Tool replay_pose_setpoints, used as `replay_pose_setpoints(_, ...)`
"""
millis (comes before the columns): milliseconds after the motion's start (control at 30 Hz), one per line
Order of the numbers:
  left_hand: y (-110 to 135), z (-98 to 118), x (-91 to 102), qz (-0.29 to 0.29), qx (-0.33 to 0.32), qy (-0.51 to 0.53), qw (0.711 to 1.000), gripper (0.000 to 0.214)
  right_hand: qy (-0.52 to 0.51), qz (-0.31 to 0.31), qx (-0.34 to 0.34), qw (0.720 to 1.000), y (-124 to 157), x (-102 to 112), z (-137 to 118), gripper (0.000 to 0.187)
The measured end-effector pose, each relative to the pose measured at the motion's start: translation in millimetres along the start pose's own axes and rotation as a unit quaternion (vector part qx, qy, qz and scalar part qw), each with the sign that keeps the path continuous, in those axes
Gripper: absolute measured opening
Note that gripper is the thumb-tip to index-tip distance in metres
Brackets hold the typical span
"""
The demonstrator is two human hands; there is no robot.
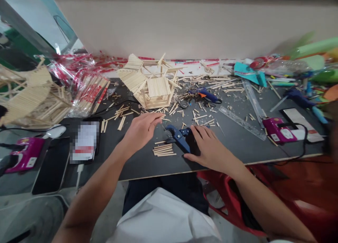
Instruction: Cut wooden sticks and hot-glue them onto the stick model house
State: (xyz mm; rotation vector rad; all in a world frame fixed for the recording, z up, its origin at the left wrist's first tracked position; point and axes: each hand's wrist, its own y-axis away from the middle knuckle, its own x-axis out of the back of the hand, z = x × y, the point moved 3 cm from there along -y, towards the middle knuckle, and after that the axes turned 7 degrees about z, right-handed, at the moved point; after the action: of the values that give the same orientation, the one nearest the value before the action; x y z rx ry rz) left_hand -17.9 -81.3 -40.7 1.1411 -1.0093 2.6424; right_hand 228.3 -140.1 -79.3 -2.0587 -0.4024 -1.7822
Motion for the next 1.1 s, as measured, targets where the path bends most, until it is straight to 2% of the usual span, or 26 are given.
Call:
replay_pose_setpoints(100,2,-3,-3.3,0.032,0.001,0.014,0.999,0.025,0.033,-0.028,-0.018,0.999,-1,2,-4,0.063)
replay_pose_setpoints(200,4,-4,-5.3,0.051,0.004,0.015,0.999,0.026,-0.004,-0.009,-0.049,0.999,0,7,-3,0.044)
replay_pose_setpoints(267,5,-3,-7.8,0.059,0.007,0.011,0.998,0.026,-0.100,0.023,-0.102,0.990,1,10,-2,0.039)
replay_pose_setpoints(333,5,-2,-11.4,0.062,0.006,0.004,0.998,0.027,-0.222,0.042,-0.162,0.961,0,13,-4,0.039)
replay_pose_setpoints(400,6,0,-15.2,0.065,0.005,0.003,0.998,0.027,-0.316,0.045,-0.193,0.928,-4,16,-11,0.040)
replay_pose_setpoints(467,7,0,-18.3,0.067,0.007,0.005,0.998,0.027,-0.367,0.046,-0.188,0.910,-11,18,-23,0.041)
replay_pose_setpoints(667,9,-1,-19.2,0.082,0.023,-0.035,0.996,0.024,-0.427,0.055,-0.141,0.892,-25,16,-46,0.037)
replay_pose_setpoints(1100,7,8,-11.6,0.063,-0.002,-0.091,0.994,0.023,-0.418,0.044,-0.111,0.900,-25,19,-48,0.032)
